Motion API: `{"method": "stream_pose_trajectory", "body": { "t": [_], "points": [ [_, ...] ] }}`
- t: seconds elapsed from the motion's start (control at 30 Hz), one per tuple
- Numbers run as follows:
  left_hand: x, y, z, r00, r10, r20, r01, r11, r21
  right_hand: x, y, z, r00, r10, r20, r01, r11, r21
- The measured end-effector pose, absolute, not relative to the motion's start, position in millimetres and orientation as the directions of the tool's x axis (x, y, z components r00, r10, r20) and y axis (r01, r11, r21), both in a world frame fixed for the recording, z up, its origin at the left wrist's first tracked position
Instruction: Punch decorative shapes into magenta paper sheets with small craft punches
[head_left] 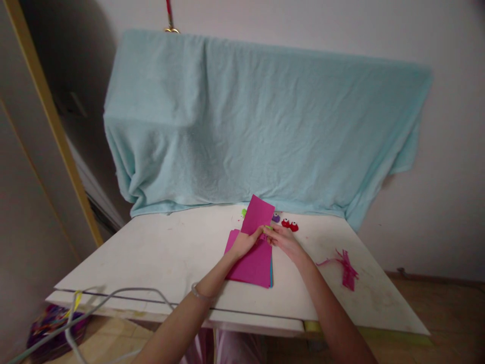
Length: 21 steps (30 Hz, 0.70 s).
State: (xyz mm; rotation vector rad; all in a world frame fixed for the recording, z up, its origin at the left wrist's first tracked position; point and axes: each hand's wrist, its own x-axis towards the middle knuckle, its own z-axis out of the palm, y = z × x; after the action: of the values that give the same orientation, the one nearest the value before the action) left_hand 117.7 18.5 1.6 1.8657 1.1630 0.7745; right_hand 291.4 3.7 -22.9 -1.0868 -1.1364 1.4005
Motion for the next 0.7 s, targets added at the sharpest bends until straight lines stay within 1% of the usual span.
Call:
{"method": "stream_pose_trajectory", "body": {
  "t": [0.13, 0.2, 0.47, 0.7],
  "points": [
    [120.1, 20.7, -2.7, 0.373, 0.911, 0.178, 0.328, -0.309, 0.893, 290.5, 3.4, -23.7, -0.099, 0.994, -0.037, -0.147, -0.051, -0.988],
    [120.2, 21.1, -3.6, 0.371, 0.908, 0.192, 0.316, -0.318, 0.894, 290.6, 3.2, -24.1, -0.097, 0.995, -0.035, -0.137, -0.048, -0.989],
    [116.1, 18.6, -0.4, 0.385, 0.915, 0.116, 0.493, -0.311, 0.812, 289.2, 3.7, -24.9, -0.111, 0.993, -0.042, -0.160, -0.060, -0.985],
    [116.3, 19.4, -0.2, 0.421, 0.899, 0.122, 0.521, -0.349, 0.779, 289.0, 3.4, -23.1, -0.110, 0.993, -0.038, -0.132, -0.053, -0.990]
  ]
}}
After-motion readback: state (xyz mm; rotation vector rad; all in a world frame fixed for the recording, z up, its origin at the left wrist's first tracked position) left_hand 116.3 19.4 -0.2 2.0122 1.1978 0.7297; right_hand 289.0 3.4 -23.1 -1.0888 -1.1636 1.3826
